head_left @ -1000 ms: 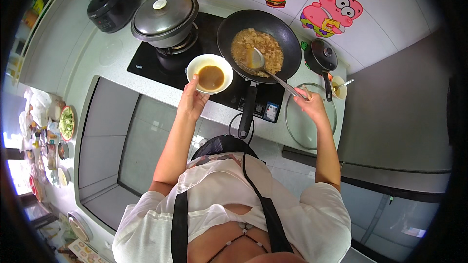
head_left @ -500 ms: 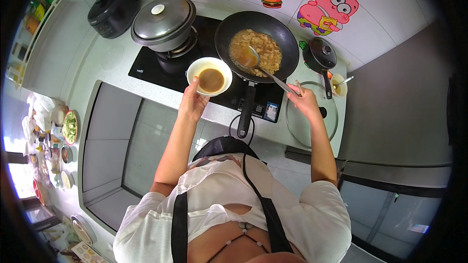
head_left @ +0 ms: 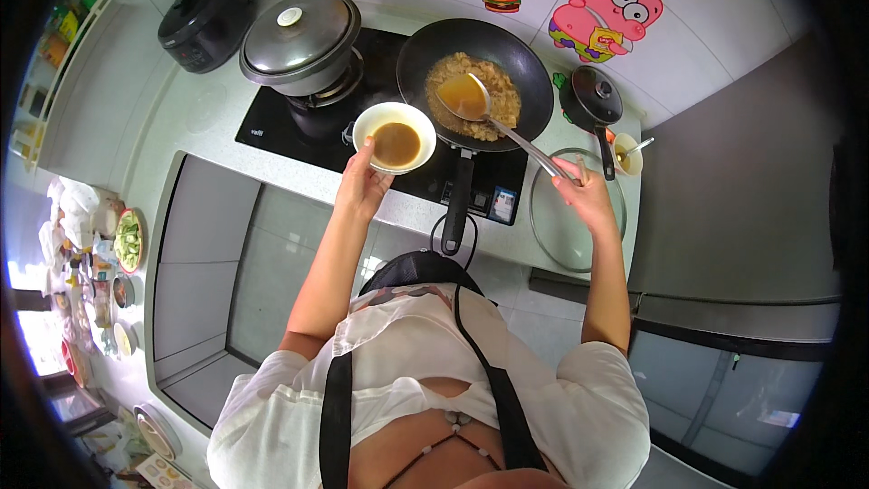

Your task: The person stirs meat in a frying pan on a stove, then moves to a sink to rinse a bowl, and returns to use a ladle and chopsticks to stir and taste the food.

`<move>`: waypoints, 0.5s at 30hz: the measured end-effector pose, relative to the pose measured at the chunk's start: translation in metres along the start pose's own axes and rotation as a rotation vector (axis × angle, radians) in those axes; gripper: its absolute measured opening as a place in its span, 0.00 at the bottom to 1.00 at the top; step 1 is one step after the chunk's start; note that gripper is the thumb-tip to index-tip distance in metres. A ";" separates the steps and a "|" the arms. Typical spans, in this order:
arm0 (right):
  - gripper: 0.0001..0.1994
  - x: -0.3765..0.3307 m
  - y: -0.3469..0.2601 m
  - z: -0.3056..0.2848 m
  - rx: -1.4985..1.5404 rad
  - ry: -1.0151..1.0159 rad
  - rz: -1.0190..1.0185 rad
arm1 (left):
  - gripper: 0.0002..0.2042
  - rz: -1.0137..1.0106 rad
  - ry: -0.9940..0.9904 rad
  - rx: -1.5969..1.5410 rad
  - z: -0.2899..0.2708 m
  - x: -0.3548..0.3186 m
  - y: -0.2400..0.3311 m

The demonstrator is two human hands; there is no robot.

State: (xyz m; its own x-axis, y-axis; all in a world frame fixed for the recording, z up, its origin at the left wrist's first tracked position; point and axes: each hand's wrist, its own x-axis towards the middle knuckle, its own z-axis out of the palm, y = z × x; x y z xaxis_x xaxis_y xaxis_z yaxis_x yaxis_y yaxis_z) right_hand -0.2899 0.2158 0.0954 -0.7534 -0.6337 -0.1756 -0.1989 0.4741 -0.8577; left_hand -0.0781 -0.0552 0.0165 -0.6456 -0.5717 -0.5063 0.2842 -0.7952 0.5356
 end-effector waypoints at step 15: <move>0.17 -0.031 -0.042 -0.033 0.042 -0.014 0.038 | 0.25 -0.054 -0.053 0.028 0.007 0.006 -0.002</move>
State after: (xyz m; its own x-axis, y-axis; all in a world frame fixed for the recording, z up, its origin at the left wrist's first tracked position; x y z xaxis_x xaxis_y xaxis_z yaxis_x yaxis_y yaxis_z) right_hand -0.2793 0.2358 0.1530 -0.7510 -0.6244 -0.2147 -0.1438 0.4720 -0.8698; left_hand -0.0875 -0.0562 0.0170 -0.6959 -0.5163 -0.4991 0.2286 -0.8182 0.5276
